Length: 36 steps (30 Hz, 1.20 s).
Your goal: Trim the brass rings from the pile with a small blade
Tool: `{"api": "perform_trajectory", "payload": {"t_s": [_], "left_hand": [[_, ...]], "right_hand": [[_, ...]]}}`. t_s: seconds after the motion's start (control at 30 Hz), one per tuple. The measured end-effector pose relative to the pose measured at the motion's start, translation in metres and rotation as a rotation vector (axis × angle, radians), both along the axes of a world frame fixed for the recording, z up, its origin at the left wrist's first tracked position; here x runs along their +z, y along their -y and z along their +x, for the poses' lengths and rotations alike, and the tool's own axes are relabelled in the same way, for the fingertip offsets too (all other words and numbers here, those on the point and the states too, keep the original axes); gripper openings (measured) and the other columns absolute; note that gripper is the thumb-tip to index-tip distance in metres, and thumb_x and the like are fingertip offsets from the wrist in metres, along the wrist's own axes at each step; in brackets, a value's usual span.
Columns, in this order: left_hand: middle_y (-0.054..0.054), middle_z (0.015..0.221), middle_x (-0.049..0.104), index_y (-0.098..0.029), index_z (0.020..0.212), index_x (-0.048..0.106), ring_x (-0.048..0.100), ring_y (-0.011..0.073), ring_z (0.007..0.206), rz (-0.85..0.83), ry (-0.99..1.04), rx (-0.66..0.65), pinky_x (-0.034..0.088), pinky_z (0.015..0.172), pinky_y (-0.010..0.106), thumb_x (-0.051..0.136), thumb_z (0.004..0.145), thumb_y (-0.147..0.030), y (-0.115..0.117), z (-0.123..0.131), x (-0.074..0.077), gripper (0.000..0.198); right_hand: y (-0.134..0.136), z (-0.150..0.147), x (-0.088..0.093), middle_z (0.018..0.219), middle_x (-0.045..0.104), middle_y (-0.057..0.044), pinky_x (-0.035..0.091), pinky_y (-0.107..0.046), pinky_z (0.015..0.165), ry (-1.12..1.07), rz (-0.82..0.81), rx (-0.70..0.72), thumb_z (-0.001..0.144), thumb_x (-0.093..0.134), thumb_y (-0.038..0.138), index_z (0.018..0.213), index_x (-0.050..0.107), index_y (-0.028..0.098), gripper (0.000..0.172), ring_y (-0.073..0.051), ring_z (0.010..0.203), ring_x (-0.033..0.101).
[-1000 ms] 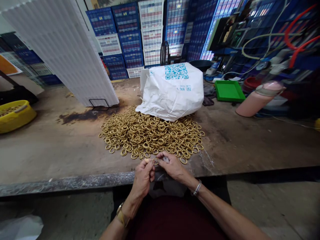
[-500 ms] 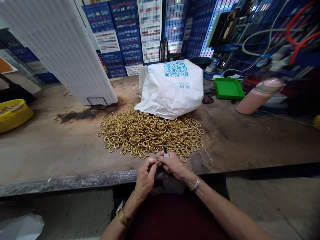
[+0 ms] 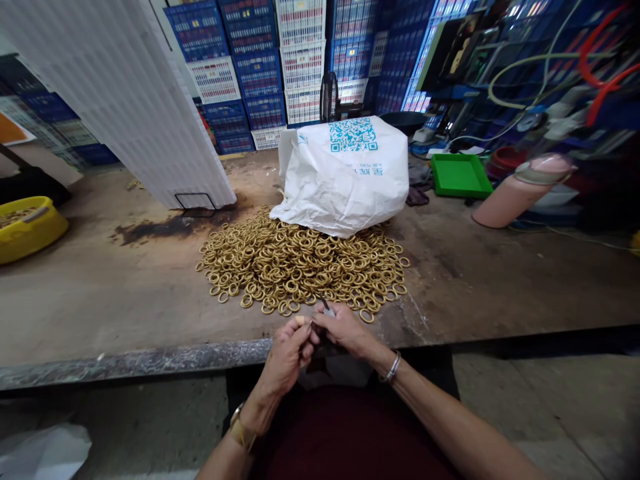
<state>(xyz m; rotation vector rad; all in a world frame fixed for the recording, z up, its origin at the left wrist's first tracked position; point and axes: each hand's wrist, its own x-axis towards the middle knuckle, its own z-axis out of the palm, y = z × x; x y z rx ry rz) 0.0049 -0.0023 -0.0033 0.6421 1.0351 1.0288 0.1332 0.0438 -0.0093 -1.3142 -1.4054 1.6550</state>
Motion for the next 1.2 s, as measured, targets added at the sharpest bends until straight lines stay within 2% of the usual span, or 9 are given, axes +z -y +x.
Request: {"api": "perform_trajectory", "payload": {"t_s": [0.17, 0.23, 0.33, 0.43, 0.5, 0.8, 0.93, 1.07, 1.2], "left_hand": [[-0.004, 0.062, 0.050, -0.015, 0.074, 0.050, 0.030, 0.0012, 0.039, -0.006, 0.051, -0.012, 0.016, 0.037, 0.015, 0.062, 0.070, -0.038, 0.001, -0.001, -0.002, 0.026], [-0.004, 0.061, 0.050, -0.016, 0.074, 0.050, 0.030, 0.0013, 0.040, 0.008, 0.045, -0.003, 0.017, 0.038, 0.015, 0.061, 0.071, -0.038, 0.002, 0.000, -0.002, 0.025], [-0.004, 0.061, 0.051, -0.016, 0.073, 0.050, 0.031, 0.0016, 0.039, 0.023, 0.002, 0.036, 0.018, 0.037, 0.015, 0.061, 0.071, -0.039, 0.001, 0.001, -0.003, 0.026], [-0.004, 0.060, 0.050, -0.016, 0.072, 0.050, 0.030, 0.0017, 0.040, 0.036, -0.048, 0.058, 0.018, 0.037, 0.015, 0.061, 0.070, -0.042, 0.001, 0.002, -0.003, 0.028], [-0.004, 0.060, 0.050, -0.016, 0.072, 0.050, 0.030, 0.0021, 0.040, 0.064, -0.082, 0.061, 0.019, 0.037, 0.015, 0.059, 0.071, -0.043, 0.001, 0.002, -0.004, 0.028], [-0.007, 0.051, 0.041, -0.017, 0.067, 0.047, 0.029, 0.0029, 0.039, 0.091, -0.169, 0.066, 0.020, 0.038, 0.016, 0.054, 0.075, -0.045, 0.004, 0.000, -0.008, 0.030], [-0.007, 0.051, 0.041, -0.017, 0.067, 0.046, 0.028, 0.0025, 0.038, 0.062, -0.022, 0.062, 0.022, 0.037, 0.015, 0.057, 0.074, -0.043, 0.008, -0.001, 0.000, 0.029], [-0.005, 0.057, 0.048, -0.017, 0.075, 0.050, 0.031, 0.0024, 0.039, 0.005, 0.113, 0.031, 0.022, 0.036, 0.015, 0.060, 0.073, -0.038, 0.015, -0.001, 0.011, 0.024], [0.001, 0.070, 0.058, -0.015, 0.069, 0.049, 0.043, 0.0048, 0.046, -0.051, 0.207, 0.084, 0.028, 0.037, 0.016, 0.065, 0.070, -0.035, 0.013, -0.002, 0.007, 0.025]], "right_hand": [[-0.002, 0.000, -0.003, 0.050, 0.044, 0.008, 0.022, -0.017, 0.035, -0.045, -0.045, 0.007, 0.069, 0.050, 0.034, 0.068, 0.047, 0.018, 0.016, -0.004, 0.036, 0.029], [-0.002, 0.002, -0.002, 0.054, 0.048, 0.005, 0.026, -0.017, 0.039, -0.009, 0.003, -0.012, 0.070, 0.047, 0.032, 0.069, 0.048, 0.017, 0.015, -0.005, 0.040, 0.034], [-0.001, 0.005, 0.000, 0.057, 0.050, 0.003, 0.031, -0.019, 0.048, 0.189, 0.231, -0.009, 0.073, 0.043, 0.026, 0.070, 0.053, 0.017, 0.014, -0.008, 0.049, 0.041], [0.005, 0.008, -0.002, 0.058, 0.050, 0.002, 0.028, -0.020, 0.051, 0.474, 0.510, 0.122, 0.074, 0.043, 0.021, 0.070, 0.055, 0.018, 0.013, -0.009, 0.054, 0.042], [0.009, 0.009, -0.004, 0.060, 0.052, 0.001, 0.026, -0.021, 0.051, 0.620, 0.611, 0.223, 0.075, 0.043, 0.019, 0.072, 0.055, 0.018, 0.012, -0.010, 0.054, 0.042], [0.012, 0.002, 0.003, 0.067, 0.060, -0.003, 0.024, -0.023, 0.051, 0.854, 0.605, 0.376, 0.077, 0.040, 0.016, 0.084, 0.056, 0.018, 0.017, -0.013, 0.058, 0.052], [0.008, -0.001, 0.003, 0.073, 0.064, -0.006, 0.026, -0.024, 0.053, 0.978, 0.595, 0.319, 0.077, 0.041, 0.015, 0.091, 0.054, 0.017, 0.020, -0.015, 0.062, 0.056], [-0.011, 0.008, 0.007, 0.077, 0.065, -0.007, 0.028, -0.024, 0.056, 1.074, 0.609, 0.155, 0.078, 0.040, 0.015, 0.089, 0.053, 0.017, 0.017, -0.016, 0.068, 0.059], [-0.035, 0.013, 0.013, 0.079, 0.065, -0.005, 0.028, -0.024, 0.057, 1.092, 0.682, -0.015, 0.081, 0.040, 0.020, 0.092, 0.051, 0.019, 0.015, -0.016, 0.070, 0.059]]}}
